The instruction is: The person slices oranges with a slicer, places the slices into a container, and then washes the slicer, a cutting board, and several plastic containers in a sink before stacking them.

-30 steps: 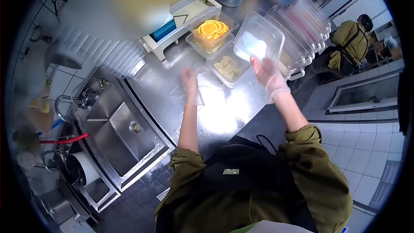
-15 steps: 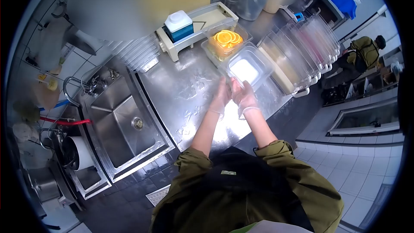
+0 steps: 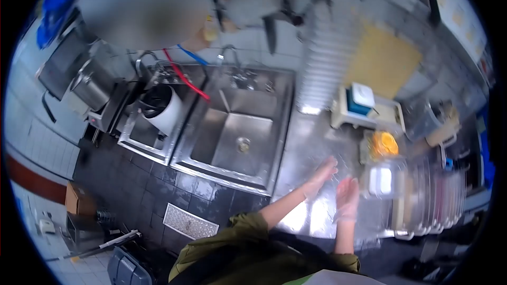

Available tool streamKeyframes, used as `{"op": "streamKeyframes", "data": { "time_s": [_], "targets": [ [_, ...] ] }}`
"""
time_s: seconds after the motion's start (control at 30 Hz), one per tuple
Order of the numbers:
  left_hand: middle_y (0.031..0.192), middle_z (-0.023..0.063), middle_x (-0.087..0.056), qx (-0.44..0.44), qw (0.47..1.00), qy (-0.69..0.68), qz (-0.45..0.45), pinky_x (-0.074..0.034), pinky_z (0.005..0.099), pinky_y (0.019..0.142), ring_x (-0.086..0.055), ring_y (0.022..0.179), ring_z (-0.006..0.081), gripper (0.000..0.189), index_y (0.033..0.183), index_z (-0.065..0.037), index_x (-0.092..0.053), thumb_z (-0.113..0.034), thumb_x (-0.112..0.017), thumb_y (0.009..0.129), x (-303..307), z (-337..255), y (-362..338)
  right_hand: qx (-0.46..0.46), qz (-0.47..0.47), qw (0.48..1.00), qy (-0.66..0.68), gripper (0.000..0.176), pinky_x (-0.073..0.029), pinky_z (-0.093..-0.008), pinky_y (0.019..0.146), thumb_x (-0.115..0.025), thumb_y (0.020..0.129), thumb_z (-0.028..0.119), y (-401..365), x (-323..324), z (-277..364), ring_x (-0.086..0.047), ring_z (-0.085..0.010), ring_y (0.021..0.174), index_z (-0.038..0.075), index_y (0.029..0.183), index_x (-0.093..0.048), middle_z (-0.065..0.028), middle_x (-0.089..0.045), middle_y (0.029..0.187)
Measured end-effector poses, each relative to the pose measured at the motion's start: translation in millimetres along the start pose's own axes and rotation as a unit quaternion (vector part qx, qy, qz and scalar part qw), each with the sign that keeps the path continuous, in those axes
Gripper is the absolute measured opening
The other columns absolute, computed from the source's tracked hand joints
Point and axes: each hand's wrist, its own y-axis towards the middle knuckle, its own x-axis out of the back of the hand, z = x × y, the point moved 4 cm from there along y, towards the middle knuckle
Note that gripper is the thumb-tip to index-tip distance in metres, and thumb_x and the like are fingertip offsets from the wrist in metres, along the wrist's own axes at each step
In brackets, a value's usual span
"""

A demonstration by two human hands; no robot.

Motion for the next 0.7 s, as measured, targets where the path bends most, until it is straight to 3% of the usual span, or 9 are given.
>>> {"op": "streamKeyframes", "data": {
  "time_s": [0.13,0.23,0.33,0.4,0.47,0.53,0.57,0.63,0.7],
  "targets": [
    [0.137,0.0111,-0.037,-0.118,0.985,-0.108,-0.065,-0.028,0.0365,0.103,-0.042,0.12,0.0234,0.062,0.139,-0.007,-0.018,-0.04,-0.041,0.092,66.7,-116.9,-90.6,-0.151,0.15,0.944,-0.253,0.029,-0.043,-0.0325,0.084,-0.05,0.091,0.034,-73.2,-93.4,-132.1,-0.054,-0.0132,0.094,0.01,0.106,-0.054,-0.0035,-0.058,0.102],
    [0.133,0.0154,-0.041,-0.215,0.964,-0.134,-0.078,-0.03,0.0388,0.103,-0.043,0.119,0.0266,0.059,0.139,-0.01,-0.022,-0.038,-0.043,0.092,163.3,-150.6,-140.0,-0.091,0.319,0.891,-0.31,0.04,-0.04,-0.0321,0.09,-0.044,0.094,0.032,-140.8,-173.5,-228.0,-0.052,-0.0163,0.102,0.002,0.12,-0.049,-0.0047,-0.054,0.114],
    [0.129,0.012,-0.047,-0.291,0.942,-0.042,-0.162,-0.034,0.0374,0.099,-0.048,0.114,0.0229,0.054,0.137,-0.011,-0.028,-0.037,-0.042,0.092,253.2,-195.4,-218.3,-0.069,0.361,0.83,-0.419,0.035,-0.041,-0.0281,0.087,-0.044,0.094,0.026,-170.9,-203.6,-323.0,-0.052,-0.012,0.098,0.0,0.116,-0.052,-0.0047,-0.057,0.107],
    [0.124,0.0098,-0.05,-0.365,0.905,0.047,-0.215,-0.036,0.0356,0.096,-0.049,0.11,0.0191,0.05,0.136,-0.01,-0.03,-0.029,-0.046,0.092,301.6,-232.1,-265.5,-0.08,0.397,0.845,-0.348,0.027,-0.041,-0.0237,0.076,-0.046,0.094,0.023,-214.5,-254.2,-369.5,-0.05,-0.0078,0.087,0.001,0.107,-0.054,0.0004,-0.056,0.095],
    [0.118,0.0074,-0.054,-0.42,0.874,0.098,-0.224,-0.04,0.0325,0.092,-0.051,0.105,0.0158,0.045,0.132,-0.008,-0.036,-0.021,-0.05,0.091,335.8,-283.3,-289.7,-0.11,0.465,0.802,-0.36,0.024,-0.043,-0.0242,0.075,-0.047,0.094,0.023,-239.8,-296.6,-387.0,-0.052,-0.0088,0.082,0.002,0.097,-0.058,0.0,-0.058,0.087],
    [0.111,0.0065,-0.055,-0.497,0.787,0.215,-0.296,-0.041,0.0293,0.089,-0.052,0.101,0.0155,0.038,0.125,-0.005,-0.044,-0.015,-0.052,0.09,340.5,-381.7,-327.2,-0.108,0.549,0.727,-0.397,0.024,-0.043,-0.0247,0.076,-0.048,0.094,0.023,-235.6,-317.0,-402.7,-0.054,-0.0094,0.081,0.003,0.092,-0.06,-0.0009,-0.059,0.085],
    [0.105,0.006,-0.056,-0.576,0.679,0.303,-0.34,-0.041,0.0284,0.088,-0.053,0.098,0.0159,0.031,0.118,-0.004,-0.049,-0.015,-0.053,0.089,337.5,-437.0,-350.4,-0.079,0.535,0.721,-0.434,0.026,-0.044,-0.0249,0.074,-0.047,0.094,0.023,-244.0,-333.5,-397.3,-0.054,-0.0097,0.078,0.003,0.085,-0.061,-0.0012,-0.059,0.079],
    [0.104,0.0067,-0.057,-0.691,0.536,0.365,-0.318,-0.042,0.0293,0.087,-0.053,0.1,0.0163,0.028,0.113,-0.003,-0.052,-0.012,-0.055,0.088,318.6,-546.7,-393.7,-0.028,0.517,0.715,-0.47,0.026,-0.044,-0.0247,0.074,-0.047,0.093,0.023,-236.9,-344.2,-391.5,-0.054,-0.0093,0.077,0.002,0.085,-0.061,-0.001,-0.058,0.079],
    [0.112,0.0122,-0.057,-0.725,0.397,0.45,-0.337,-0.041,0.0321,0.09,-0.054,0.105,0.0213,0.04,0.116,-0.004,-0.052,-0.024,-0.062,0.082,302.7,-645.1,-416.8,-0.002,0.495,0.732,-0.469,0.026,-0.044,-0.0251,0.075,-0.047,0.093,0.023,-216.8,-348.0,-389.3,-0.054,-0.0095,0.077,0.001,0.085,-0.06,-0.0015,-0.058,0.079]
  ]
}}
